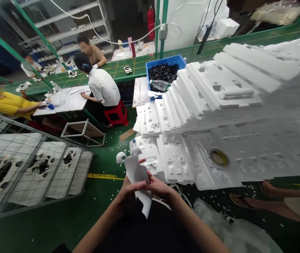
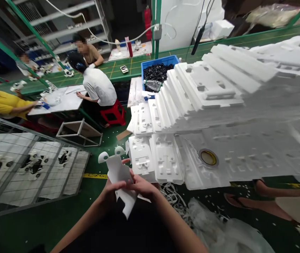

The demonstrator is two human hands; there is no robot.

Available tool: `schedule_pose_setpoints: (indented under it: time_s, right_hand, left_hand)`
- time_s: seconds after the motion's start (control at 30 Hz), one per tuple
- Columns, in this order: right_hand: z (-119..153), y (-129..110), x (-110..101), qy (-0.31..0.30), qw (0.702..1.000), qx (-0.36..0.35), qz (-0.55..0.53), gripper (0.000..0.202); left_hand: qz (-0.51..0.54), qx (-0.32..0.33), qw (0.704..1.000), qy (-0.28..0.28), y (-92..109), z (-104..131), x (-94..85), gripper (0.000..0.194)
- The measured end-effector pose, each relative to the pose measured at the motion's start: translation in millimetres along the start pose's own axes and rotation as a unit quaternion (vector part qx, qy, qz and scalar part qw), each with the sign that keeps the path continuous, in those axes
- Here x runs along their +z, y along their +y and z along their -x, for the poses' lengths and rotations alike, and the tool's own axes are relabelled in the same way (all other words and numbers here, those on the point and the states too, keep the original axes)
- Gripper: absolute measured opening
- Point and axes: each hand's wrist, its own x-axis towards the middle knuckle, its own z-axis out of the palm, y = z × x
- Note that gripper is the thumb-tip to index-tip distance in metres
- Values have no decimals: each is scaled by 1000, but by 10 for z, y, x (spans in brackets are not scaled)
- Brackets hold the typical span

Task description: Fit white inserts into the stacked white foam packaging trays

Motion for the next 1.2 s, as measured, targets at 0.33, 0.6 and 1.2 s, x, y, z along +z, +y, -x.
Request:
schedule_pose_setpoints:
  time_s: [0.33,0.6,1.2]
  right_hand:
    - [-273,-221,-283,232,937,-185,185,41]
    - [-762,-304,-228,382,889,-208,144,29]
    - [-1284,82,1165,774,531,-326,109,70]
  left_hand:
    - [-130,-45,990,6,88,-664,-76,77]
    - [-144,-127,975,-109,191,-1306,-554,75]
    - [-390,-197,637,-635,905,-1958,-1268,60]
